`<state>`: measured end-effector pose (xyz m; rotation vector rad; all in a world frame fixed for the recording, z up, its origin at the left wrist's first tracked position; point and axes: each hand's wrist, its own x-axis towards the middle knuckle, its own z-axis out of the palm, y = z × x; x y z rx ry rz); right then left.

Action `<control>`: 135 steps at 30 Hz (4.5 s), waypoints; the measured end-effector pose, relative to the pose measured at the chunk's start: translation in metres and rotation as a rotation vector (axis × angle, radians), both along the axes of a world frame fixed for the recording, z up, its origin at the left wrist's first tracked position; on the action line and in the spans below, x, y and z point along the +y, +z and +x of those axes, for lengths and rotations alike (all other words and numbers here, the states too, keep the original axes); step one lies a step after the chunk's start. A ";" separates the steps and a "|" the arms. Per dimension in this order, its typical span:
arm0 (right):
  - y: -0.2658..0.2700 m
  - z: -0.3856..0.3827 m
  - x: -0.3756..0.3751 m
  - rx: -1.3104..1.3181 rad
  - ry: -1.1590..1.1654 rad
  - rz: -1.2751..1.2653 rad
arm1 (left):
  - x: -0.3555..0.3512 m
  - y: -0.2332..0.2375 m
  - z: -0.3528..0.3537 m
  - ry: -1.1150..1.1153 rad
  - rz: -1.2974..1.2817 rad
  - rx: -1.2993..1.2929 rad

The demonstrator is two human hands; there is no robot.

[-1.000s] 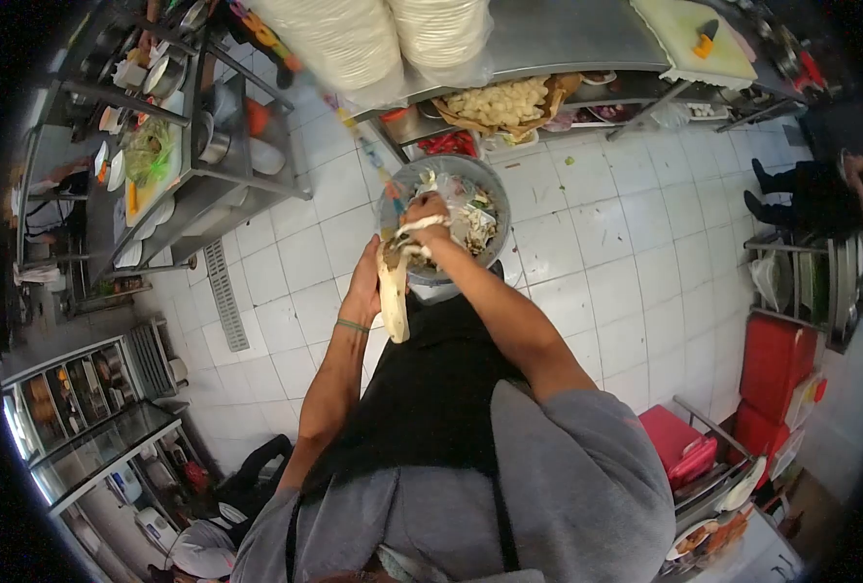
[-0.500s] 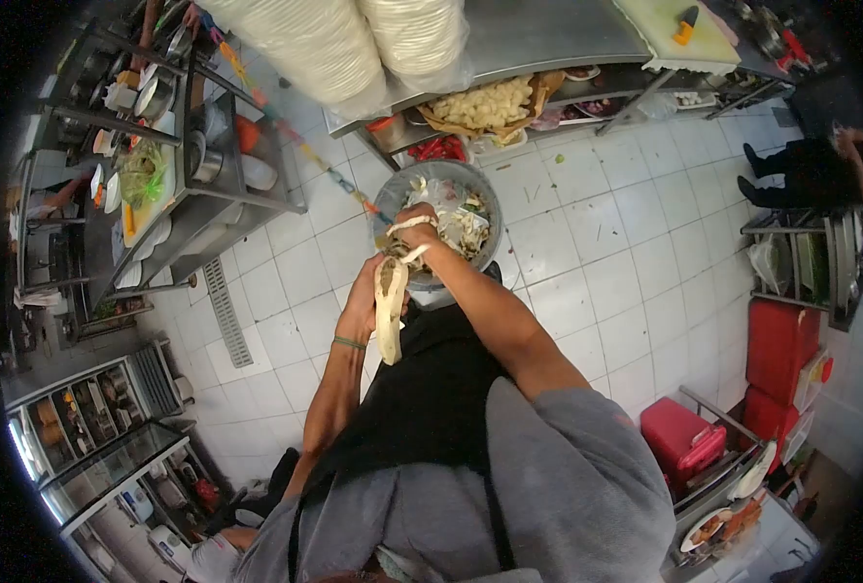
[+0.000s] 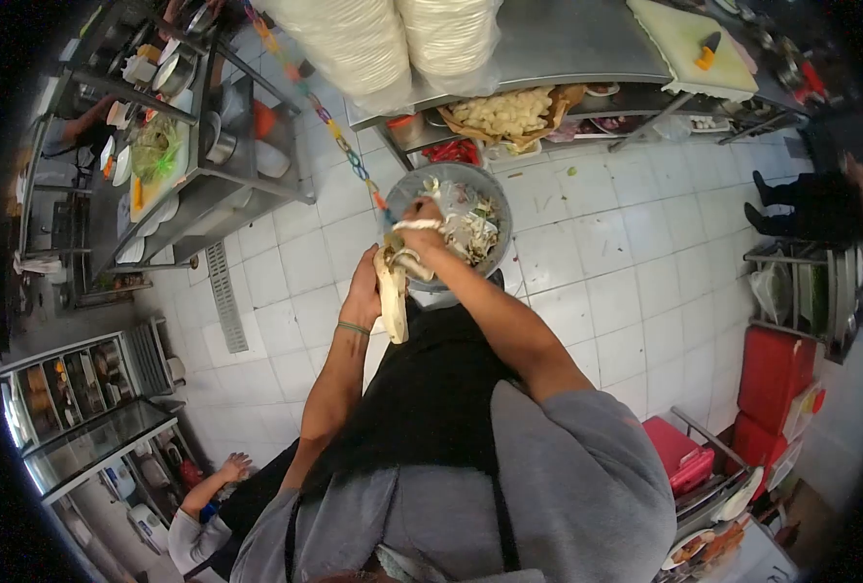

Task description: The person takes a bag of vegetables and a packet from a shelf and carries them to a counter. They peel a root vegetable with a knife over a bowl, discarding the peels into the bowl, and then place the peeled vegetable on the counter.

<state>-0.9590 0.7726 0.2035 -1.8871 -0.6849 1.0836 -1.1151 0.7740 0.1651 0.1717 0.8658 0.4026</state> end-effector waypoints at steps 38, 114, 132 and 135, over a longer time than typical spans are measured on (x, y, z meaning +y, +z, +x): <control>-0.057 0.007 0.027 -0.186 -0.145 -0.001 | -0.013 0.055 0.018 -0.160 0.016 0.077; -0.070 0.037 0.012 0.284 -0.160 -0.002 | -0.014 0.027 -0.058 0.260 0.281 0.318; -0.069 0.087 0.014 1.208 -0.531 0.307 | 0.001 0.044 -0.028 0.167 0.329 0.165; -0.103 0.096 0.018 1.212 -0.404 0.197 | -0.004 0.039 -0.032 0.204 0.478 0.153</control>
